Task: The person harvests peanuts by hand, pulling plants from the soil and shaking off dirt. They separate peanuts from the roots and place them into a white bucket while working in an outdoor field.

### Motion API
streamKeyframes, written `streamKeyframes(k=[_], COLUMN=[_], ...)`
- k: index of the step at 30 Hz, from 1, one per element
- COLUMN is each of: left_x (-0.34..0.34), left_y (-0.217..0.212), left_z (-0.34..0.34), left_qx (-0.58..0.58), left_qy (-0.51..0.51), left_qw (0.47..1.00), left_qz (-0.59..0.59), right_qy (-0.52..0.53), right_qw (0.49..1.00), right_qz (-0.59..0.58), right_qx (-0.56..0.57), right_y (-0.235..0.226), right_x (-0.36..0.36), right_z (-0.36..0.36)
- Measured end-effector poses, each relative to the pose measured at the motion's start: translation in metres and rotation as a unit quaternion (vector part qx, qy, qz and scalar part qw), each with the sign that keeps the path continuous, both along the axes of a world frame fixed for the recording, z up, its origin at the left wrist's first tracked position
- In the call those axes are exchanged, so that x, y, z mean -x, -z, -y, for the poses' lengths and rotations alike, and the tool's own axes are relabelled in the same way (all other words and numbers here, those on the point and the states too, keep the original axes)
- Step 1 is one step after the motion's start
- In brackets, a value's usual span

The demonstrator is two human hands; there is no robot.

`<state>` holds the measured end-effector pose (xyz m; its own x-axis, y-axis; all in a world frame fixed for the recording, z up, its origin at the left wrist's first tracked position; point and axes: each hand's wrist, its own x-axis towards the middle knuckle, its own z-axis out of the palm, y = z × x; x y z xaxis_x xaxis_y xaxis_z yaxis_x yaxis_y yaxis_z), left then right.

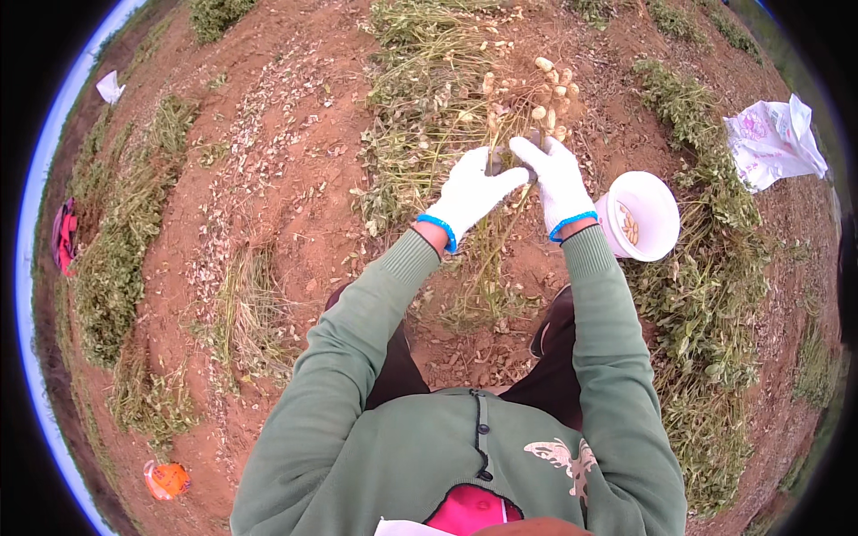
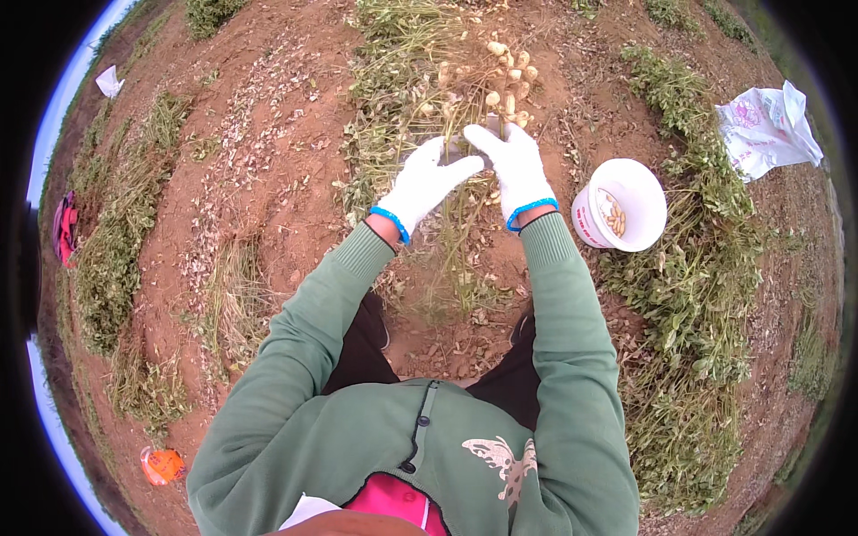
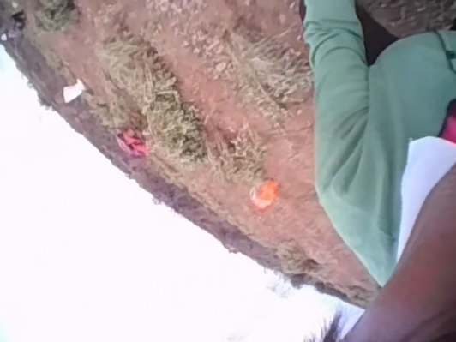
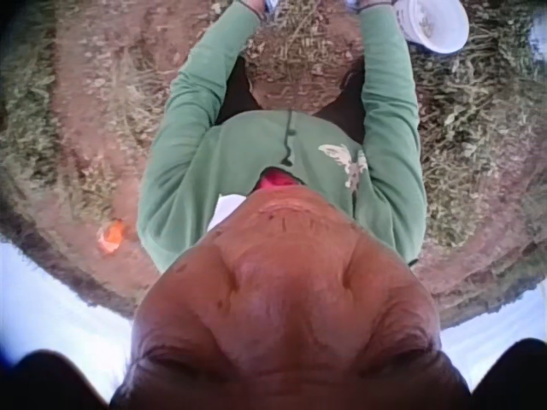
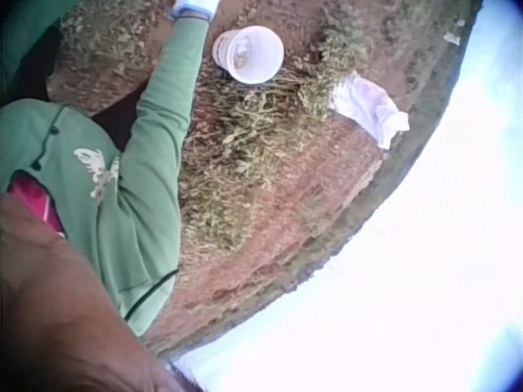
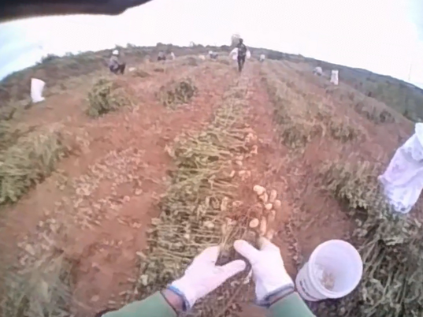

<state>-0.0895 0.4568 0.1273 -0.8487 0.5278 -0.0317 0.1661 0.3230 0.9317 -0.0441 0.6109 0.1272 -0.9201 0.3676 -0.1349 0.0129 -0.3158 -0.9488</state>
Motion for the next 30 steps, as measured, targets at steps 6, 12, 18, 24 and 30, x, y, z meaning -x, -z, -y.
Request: streamKeyframes(k=[6, 12, 18, 24, 30], left_x=[0.003, 0.032, 0.062, 0.063, 0.065], left_y=[0.021, 0.005, 0.018, 0.006, 0.024], left_z=[0.031, 0.049, 0.059, 0.062, 0.058], left_qx=[-0.105, 0.03, 0.068, 0.035, 0.038], left_qy=[0.083, -0.027, -0.155, -0.028, -0.081], left_qw=[0.988, 0.998, 0.973, 0.998, 0.996], left_qz=[0.073, 0.04, -0.158, 0.05, -0.004], right_qy=[0.013, 0.05, 0.004, -0.054, -0.098], right_qw=[0.998, 0.997, 0.996, 0.994, 0.987], right_qz=[0.047, 0.046, 0.016, 0.015, 0.007], right_qx=[-0.048, 0.046, 0.093, 0.095, 0.126], right_y=[0.005, 0.017, 0.015, 0.001, -0.004], right_x=[-0.001, 0.004, 0.011, 0.005, 0.002], right_z=[-0.001, -0.002, 0.004, 0.006, 0.002])
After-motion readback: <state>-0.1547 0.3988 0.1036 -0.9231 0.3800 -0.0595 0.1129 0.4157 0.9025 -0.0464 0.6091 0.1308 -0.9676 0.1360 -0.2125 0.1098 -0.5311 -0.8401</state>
